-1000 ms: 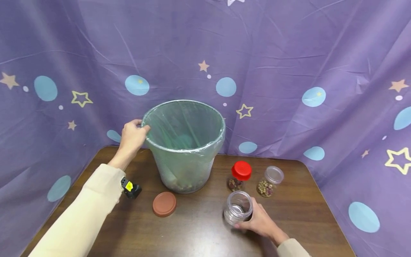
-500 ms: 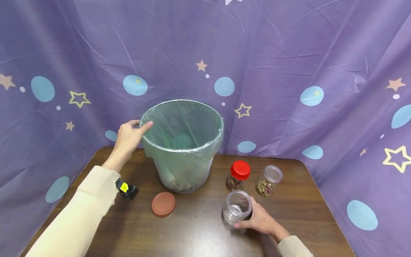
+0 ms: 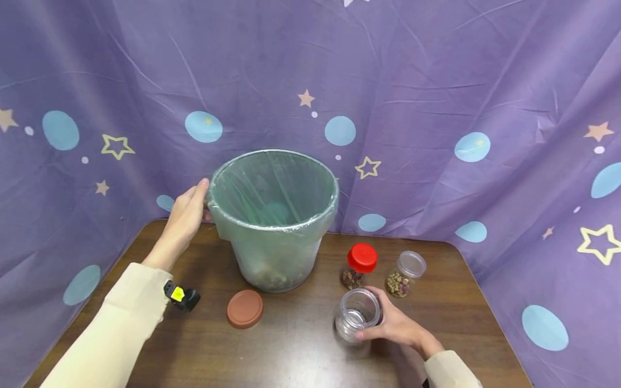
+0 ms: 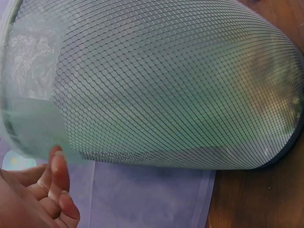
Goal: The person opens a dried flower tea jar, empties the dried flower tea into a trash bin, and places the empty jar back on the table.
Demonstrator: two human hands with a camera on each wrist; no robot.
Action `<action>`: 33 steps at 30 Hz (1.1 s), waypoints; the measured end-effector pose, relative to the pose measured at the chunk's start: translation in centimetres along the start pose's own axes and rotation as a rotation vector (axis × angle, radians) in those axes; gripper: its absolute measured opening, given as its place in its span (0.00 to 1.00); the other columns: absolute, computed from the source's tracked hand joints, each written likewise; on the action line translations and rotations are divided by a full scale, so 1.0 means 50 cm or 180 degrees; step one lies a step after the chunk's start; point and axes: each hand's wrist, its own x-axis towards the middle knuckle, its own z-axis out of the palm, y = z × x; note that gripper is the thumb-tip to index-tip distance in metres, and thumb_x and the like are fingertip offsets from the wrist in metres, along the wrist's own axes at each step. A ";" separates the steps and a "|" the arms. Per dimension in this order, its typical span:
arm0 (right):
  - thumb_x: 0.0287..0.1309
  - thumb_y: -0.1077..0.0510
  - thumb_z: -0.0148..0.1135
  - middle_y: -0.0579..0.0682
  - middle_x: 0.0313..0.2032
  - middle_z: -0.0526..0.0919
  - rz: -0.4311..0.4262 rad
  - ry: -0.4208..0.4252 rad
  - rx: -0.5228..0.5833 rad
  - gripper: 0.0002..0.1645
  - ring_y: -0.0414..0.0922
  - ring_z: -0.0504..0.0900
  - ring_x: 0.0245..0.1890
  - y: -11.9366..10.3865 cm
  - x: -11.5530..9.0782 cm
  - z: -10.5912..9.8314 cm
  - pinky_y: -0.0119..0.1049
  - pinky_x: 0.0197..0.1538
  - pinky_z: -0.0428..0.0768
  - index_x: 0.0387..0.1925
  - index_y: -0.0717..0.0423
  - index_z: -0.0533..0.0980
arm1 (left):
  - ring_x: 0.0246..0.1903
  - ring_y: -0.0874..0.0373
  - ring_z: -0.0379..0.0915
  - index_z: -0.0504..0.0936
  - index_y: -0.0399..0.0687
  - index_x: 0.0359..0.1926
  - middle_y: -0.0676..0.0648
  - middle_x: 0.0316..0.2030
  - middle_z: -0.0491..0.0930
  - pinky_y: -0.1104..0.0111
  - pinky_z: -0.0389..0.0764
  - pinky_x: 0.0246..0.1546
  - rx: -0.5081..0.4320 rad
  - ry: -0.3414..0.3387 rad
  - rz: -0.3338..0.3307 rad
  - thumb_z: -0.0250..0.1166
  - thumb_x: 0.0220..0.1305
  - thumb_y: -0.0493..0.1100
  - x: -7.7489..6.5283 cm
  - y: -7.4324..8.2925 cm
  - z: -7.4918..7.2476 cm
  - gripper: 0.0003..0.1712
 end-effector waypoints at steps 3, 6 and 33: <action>0.49 0.56 0.75 0.67 0.65 0.67 -0.0019 -0.0011 -0.0006 0.59 0.50 0.72 0.62 -0.005 0.000 -0.005 0.33 0.54 0.75 0.74 0.58 0.48 | 0.40 0.44 0.84 0.73 0.43 0.62 0.36 0.46 0.83 0.50 0.73 0.57 0.0024 -0.0005 0.0019 0.31 0.71 0.72 -0.008 -0.009 -0.006 0.45; 0.50 0.55 0.74 0.66 0.63 0.68 0.0024 0.0035 -0.0075 0.59 0.55 0.71 0.63 -0.009 -0.001 -0.009 0.36 0.54 0.75 0.74 0.58 0.47 | 0.43 0.42 0.82 0.72 0.42 0.64 0.35 0.48 0.82 0.50 0.70 0.60 -0.0051 -0.0015 0.0035 0.31 0.72 0.71 -0.015 -0.018 -0.007 0.44; 0.58 0.53 0.69 0.55 0.52 0.84 -0.0296 0.1292 -0.0477 0.31 0.36 0.82 0.46 -0.050 -0.012 -0.064 0.30 0.48 0.79 0.62 0.52 0.70 | 0.53 0.41 0.78 0.65 0.43 0.68 0.36 0.53 0.81 0.46 0.72 0.57 0.0334 -0.0348 0.0340 0.26 0.77 0.64 -0.101 -0.134 0.021 0.39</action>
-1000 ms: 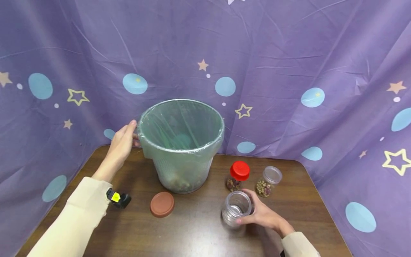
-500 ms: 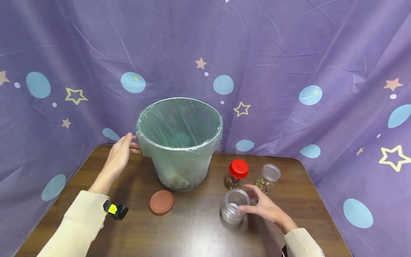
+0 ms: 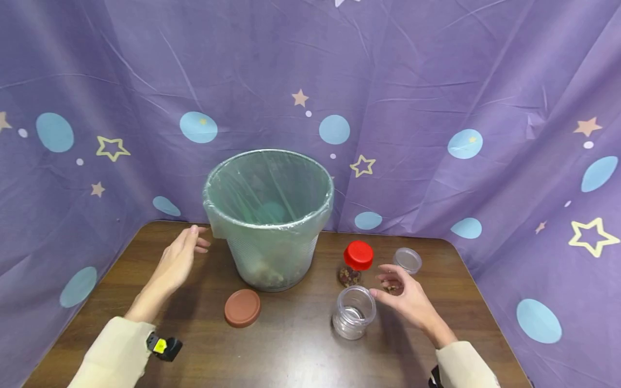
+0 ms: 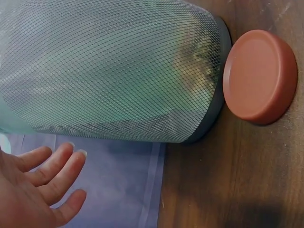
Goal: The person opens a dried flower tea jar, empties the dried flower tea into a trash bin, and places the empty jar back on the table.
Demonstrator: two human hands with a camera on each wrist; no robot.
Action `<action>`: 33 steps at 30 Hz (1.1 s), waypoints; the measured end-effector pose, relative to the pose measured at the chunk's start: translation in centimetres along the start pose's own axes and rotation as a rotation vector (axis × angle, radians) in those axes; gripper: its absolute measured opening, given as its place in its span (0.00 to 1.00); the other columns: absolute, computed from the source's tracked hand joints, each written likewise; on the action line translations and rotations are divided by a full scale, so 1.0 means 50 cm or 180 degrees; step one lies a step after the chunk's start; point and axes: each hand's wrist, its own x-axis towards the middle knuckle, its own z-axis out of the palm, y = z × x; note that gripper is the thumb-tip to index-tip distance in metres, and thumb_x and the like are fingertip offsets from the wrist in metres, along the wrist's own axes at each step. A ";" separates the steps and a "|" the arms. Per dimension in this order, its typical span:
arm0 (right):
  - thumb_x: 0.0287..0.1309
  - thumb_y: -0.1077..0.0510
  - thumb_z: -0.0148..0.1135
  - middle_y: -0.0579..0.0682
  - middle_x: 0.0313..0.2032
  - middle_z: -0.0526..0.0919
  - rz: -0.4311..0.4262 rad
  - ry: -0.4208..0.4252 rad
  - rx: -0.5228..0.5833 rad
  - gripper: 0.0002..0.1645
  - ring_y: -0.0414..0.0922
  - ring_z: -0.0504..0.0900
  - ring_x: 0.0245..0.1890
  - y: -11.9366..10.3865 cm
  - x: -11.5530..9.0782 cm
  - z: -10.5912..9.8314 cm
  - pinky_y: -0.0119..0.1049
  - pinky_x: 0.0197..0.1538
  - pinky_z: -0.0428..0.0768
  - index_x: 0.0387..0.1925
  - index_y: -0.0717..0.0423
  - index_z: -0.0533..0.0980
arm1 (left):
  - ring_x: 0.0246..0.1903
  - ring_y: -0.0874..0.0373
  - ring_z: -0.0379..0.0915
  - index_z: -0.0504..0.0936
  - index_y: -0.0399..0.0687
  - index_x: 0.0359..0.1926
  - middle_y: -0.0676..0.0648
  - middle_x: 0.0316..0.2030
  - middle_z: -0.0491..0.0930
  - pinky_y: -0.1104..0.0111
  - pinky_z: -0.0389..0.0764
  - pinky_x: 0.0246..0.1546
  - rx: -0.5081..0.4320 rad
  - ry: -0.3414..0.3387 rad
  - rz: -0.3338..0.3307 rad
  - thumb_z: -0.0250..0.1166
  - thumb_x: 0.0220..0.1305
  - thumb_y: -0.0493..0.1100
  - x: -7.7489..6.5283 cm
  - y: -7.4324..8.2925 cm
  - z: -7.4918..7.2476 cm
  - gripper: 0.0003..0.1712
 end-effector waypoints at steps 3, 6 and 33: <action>0.58 0.52 0.69 0.53 0.51 0.84 0.0010 0.0043 -0.0056 0.31 0.37 0.82 0.46 -0.013 0.011 -0.007 0.31 0.48 0.80 0.62 0.51 0.70 | 0.54 0.40 0.78 0.66 0.42 0.68 0.36 0.53 0.81 0.45 0.71 0.58 0.0040 -0.0011 0.0048 0.27 0.77 0.63 -0.006 -0.007 -0.001 0.38; 0.58 0.51 0.69 0.53 0.51 0.84 0.0012 0.0065 -0.0073 0.32 0.40 0.82 0.46 -0.023 0.025 -0.013 0.32 0.48 0.80 0.62 0.52 0.70 | 0.54 0.40 0.78 0.66 0.41 0.67 0.36 0.53 0.81 0.45 0.72 0.57 0.0169 -0.0060 0.0136 0.27 0.78 0.62 -0.011 -0.018 -0.002 0.38; 0.52 0.51 0.73 0.65 0.57 0.77 0.0074 0.0075 -0.0355 0.46 0.62 0.78 0.56 -0.040 0.102 0.008 0.57 0.58 0.76 0.67 0.63 0.63 | 0.52 0.49 0.81 0.82 0.47 0.52 0.48 0.48 0.84 0.51 0.79 0.54 0.0759 -0.0514 0.1103 0.49 0.76 0.55 -0.045 -0.093 0.091 0.22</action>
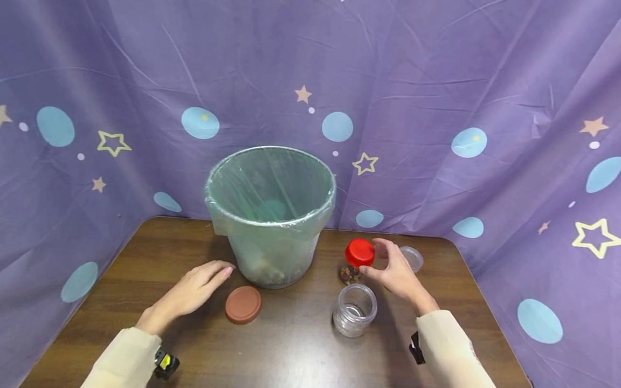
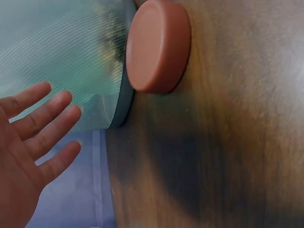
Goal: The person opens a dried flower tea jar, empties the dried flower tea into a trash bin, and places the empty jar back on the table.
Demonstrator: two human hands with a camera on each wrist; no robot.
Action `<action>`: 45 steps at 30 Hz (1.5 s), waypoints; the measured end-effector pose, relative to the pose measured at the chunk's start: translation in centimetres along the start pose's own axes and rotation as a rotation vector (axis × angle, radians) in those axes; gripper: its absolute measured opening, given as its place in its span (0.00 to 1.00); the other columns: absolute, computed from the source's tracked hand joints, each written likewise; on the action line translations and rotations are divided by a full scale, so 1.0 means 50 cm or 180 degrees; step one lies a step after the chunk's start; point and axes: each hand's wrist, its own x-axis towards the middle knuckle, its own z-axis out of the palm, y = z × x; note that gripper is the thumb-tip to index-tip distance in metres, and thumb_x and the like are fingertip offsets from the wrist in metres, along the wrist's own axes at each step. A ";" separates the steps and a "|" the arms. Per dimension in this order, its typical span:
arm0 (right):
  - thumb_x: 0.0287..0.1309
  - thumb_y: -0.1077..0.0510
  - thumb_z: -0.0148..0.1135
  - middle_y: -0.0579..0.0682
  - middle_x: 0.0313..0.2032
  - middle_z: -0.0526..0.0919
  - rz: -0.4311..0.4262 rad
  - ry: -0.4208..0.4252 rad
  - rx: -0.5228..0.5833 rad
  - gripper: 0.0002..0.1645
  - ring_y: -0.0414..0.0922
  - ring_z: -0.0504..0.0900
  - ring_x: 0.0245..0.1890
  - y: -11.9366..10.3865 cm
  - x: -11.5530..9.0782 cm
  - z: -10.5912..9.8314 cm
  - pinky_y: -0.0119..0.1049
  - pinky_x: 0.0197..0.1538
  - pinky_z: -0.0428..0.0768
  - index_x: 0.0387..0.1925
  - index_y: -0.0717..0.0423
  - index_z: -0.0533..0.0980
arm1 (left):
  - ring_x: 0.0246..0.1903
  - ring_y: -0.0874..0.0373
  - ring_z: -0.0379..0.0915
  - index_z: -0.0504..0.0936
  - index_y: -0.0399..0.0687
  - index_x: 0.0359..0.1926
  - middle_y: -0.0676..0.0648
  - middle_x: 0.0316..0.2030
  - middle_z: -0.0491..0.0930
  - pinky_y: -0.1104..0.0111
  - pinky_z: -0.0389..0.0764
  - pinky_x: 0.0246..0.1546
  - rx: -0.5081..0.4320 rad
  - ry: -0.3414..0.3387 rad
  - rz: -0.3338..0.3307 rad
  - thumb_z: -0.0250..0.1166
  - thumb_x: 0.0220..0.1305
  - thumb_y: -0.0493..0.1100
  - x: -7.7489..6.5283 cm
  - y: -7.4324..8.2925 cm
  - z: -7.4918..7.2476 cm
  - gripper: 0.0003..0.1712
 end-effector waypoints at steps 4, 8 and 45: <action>0.53 0.50 0.73 0.67 0.59 0.74 0.0123 -0.0055 0.0034 0.49 0.64 0.76 0.58 0.004 0.004 0.002 0.59 0.59 0.75 0.69 0.63 0.59 | 0.51 0.53 0.82 0.83 0.49 0.51 0.51 0.47 0.84 0.54 0.79 0.54 0.0059 -0.0059 0.0071 0.51 0.75 0.56 -0.001 0.009 0.014 0.21; 0.53 0.49 0.72 0.69 0.60 0.72 0.0187 -0.0101 0.0056 0.51 0.67 0.75 0.58 0.008 0.008 0.009 0.61 0.59 0.74 0.70 0.65 0.56 | 0.47 0.58 0.82 0.83 0.52 0.50 0.55 0.44 0.84 0.58 0.80 0.51 0.0076 -0.0171 0.0110 0.52 0.73 0.58 -0.001 0.024 0.023 0.20; 0.53 0.40 0.70 0.70 0.58 0.76 0.0947 -0.0214 -0.0217 0.49 0.66 0.74 0.61 0.044 0.034 0.094 0.60 0.61 0.72 0.63 0.68 0.59 | 0.49 0.59 0.80 0.78 0.54 0.59 0.50 0.51 0.83 0.57 0.81 0.51 -0.0007 -0.0736 0.0519 0.55 0.67 0.66 0.025 0.141 0.105 0.29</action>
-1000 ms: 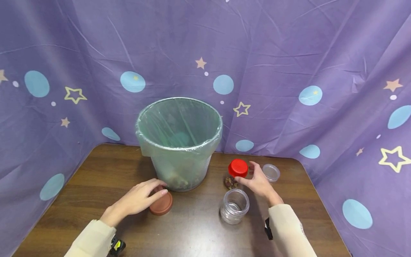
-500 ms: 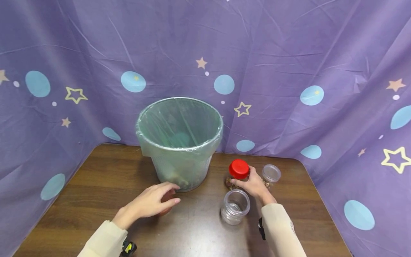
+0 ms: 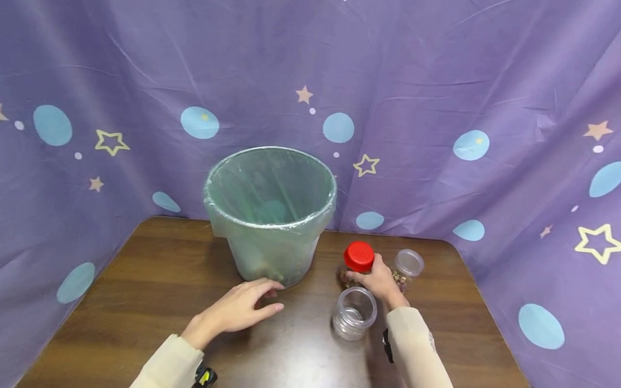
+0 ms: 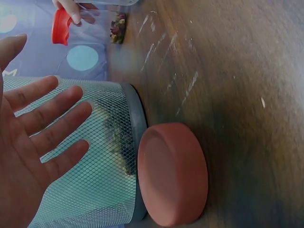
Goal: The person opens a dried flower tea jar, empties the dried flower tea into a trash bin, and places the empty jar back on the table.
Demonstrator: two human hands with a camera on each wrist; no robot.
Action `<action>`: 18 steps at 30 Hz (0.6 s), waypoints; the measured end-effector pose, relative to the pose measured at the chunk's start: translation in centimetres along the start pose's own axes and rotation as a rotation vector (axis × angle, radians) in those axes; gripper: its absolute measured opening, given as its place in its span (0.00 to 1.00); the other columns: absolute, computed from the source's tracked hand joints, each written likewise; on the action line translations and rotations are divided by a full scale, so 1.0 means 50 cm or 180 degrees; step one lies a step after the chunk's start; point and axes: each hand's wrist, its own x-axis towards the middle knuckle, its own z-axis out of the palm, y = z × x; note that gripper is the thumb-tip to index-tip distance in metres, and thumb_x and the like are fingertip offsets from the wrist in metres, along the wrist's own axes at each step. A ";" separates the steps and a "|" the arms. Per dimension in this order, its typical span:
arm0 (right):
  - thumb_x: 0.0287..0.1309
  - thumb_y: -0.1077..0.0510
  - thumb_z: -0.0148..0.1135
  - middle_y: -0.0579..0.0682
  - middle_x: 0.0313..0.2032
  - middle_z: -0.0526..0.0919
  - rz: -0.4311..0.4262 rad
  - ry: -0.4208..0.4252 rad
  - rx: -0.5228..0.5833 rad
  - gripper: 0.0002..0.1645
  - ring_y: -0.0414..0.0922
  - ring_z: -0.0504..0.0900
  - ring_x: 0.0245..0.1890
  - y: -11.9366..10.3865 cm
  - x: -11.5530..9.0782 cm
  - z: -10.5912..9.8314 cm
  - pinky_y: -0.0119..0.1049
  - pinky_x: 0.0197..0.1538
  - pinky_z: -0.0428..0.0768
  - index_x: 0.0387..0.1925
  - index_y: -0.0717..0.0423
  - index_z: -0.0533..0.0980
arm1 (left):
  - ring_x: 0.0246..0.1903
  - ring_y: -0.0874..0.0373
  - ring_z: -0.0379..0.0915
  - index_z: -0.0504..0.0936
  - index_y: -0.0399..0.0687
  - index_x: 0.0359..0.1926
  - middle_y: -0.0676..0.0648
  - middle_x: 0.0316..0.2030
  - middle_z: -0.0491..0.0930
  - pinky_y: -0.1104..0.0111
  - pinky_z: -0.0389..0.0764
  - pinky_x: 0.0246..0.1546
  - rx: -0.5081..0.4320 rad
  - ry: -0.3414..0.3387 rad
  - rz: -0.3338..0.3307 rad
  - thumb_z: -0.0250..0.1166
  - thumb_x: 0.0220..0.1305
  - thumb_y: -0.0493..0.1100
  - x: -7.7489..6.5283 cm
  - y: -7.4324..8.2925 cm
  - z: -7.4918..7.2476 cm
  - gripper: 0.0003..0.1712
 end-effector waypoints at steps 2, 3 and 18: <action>0.53 0.42 0.70 0.70 0.57 0.77 -0.0038 0.0035 -0.0006 0.47 0.66 0.75 0.60 0.000 0.001 0.004 0.60 0.61 0.73 0.61 0.68 0.61 | 0.49 0.59 0.80 0.78 0.55 0.59 0.51 0.50 0.84 0.58 0.81 0.49 0.0010 -0.0007 -0.0038 0.54 0.67 0.67 0.000 0.001 0.003 0.30; 0.53 0.43 0.71 0.70 0.57 0.77 -0.0056 0.0050 -0.0014 0.46 0.66 0.76 0.60 0.000 0.000 0.004 0.59 0.60 0.73 0.60 0.68 0.61 | 0.48 0.59 0.81 0.77 0.56 0.59 0.52 0.49 0.84 0.58 0.81 0.48 0.0025 -0.0007 -0.0045 0.54 0.67 0.68 0.001 0.001 0.005 0.30; 0.59 0.45 0.66 0.72 0.62 0.69 0.0075 -0.0206 0.0508 0.45 0.68 0.67 0.66 0.019 -0.009 0.004 0.62 0.67 0.65 0.63 0.66 0.53 | 0.54 0.57 0.79 0.74 0.51 0.63 0.49 0.54 0.82 0.59 0.78 0.57 -0.0460 0.0017 -0.0006 0.54 0.69 0.65 0.015 0.014 0.034 0.31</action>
